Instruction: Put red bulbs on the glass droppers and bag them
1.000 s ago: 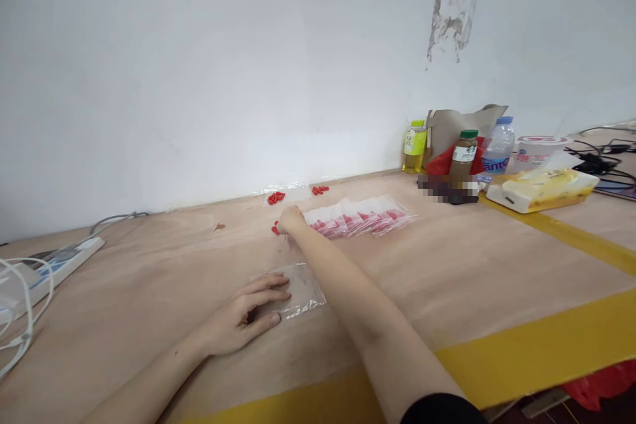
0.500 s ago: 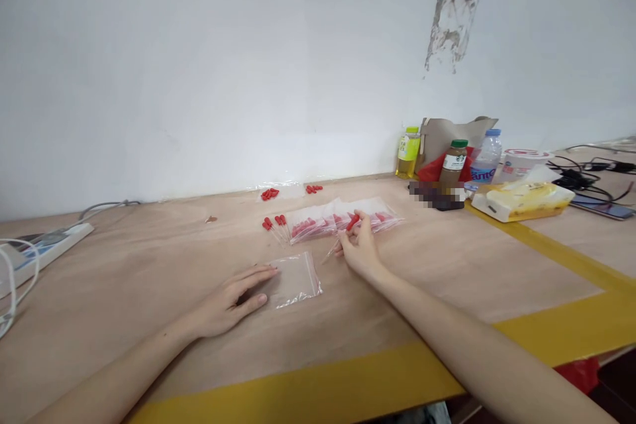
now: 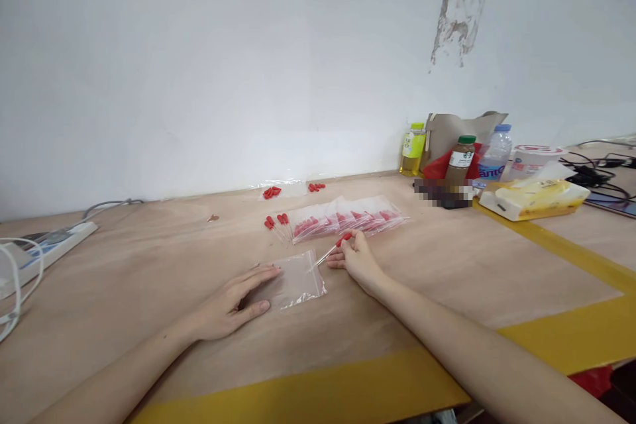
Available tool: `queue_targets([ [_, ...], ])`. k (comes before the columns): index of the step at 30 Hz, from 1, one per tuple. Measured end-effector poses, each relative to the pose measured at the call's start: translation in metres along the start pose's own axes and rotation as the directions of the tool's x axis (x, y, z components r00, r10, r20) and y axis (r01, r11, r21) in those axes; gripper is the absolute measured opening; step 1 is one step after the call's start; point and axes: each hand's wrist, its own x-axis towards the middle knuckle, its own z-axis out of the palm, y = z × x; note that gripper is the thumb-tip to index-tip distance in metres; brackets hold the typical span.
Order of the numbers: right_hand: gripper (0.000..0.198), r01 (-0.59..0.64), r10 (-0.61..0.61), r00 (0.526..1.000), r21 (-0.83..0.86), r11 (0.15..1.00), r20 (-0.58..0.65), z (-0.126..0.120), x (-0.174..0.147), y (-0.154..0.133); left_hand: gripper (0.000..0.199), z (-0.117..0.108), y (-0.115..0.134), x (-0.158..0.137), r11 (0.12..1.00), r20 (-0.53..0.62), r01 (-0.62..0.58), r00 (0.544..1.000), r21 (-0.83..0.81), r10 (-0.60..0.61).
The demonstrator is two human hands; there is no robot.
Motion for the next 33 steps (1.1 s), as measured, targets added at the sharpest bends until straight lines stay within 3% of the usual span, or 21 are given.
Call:
queue_targets([
  [2, 0.018, -0.055, 0.064, 0.99, -0.075, 0.996, 0.127, -0.007, -0.001, -0.005, 0.047, 0.0, 0.0, 0.0, 1.0, -0.007, 0.005, 1.0, -0.005, -0.005],
  [4, 0.021, -0.039, 0.116, 0.941, -0.239, 0.97, 0.317, -0.016, 0.0, -0.011, 0.047, 0.0, 0.0, 0.0, 1.0, -0.01, 0.004, 1.0, -0.011, -0.005],
  [7, 0.024, 0.174, 0.082, 0.862, -0.444, 0.879, 0.501, -0.025, 0.0, -0.018, 0.047, 0.001, -0.002, 0.0, 1.0, -0.001, 0.0, 1.0, -0.01, 0.0],
  [9, 0.024, 0.332, -0.028, 0.846, -0.485, 0.809, 0.532, -0.024, -0.001, -0.02, 0.047, 0.001, -0.002, 0.001, 1.0, 0.008, -0.005, 1.0, -0.006, 0.005],
  [11, 0.021, 0.414, -0.121, 0.826, -0.447, 0.793, 0.551, -0.019, -0.003, -0.019, 0.047, 0.0, -0.001, 0.001, 1.0, 0.021, -0.021, 1.0, -0.006, 0.021],
  [15, 0.02, 0.315, -0.089, 0.771, -0.255, 0.914, 0.631, -0.007, -0.006, -0.014, 0.046, -0.003, 0.002, 0.003, 0.998, 0.032, -0.057, 0.998, -0.015, 0.057],
  [19, 0.022, 0.294, -0.127, 0.785, -0.184, 0.938, 0.606, -0.002, -0.007, -0.01, 0.046, -0.003, 0.004, 0.004, 0.998, 0.03, -0.051, 0.998, -0.027, 0.051],
  [25, 0.026, 0.051, 0.042, 0.748, -0.121, 0.991, 0.663, 0.001, -0.009, -0.01, 0.045, -0.001, 0.003, 0.005, 0.999, 0.041, -0.048, 0.998, -0.02, 0.049],
  [29, 0.026, 0.007, 0.093, 0.779, -0.157, 0.988, 0.621, 0.002, -0.007, -0.009, 0.045, -0.001, 0.002, 0.005, 0.998, 0.036, -0.058, 0.998, -0.036, 0.059],
  [33, 0.024, 0.054, 0.093, 0.8, -0.226, 0.973, 0.593, -0.005, -0.003, -0.013, 0.04, -0.001, 0.001, 0.003, 0.996, 0.006, -0.038, 0.999, -0.079, 0.039],
])
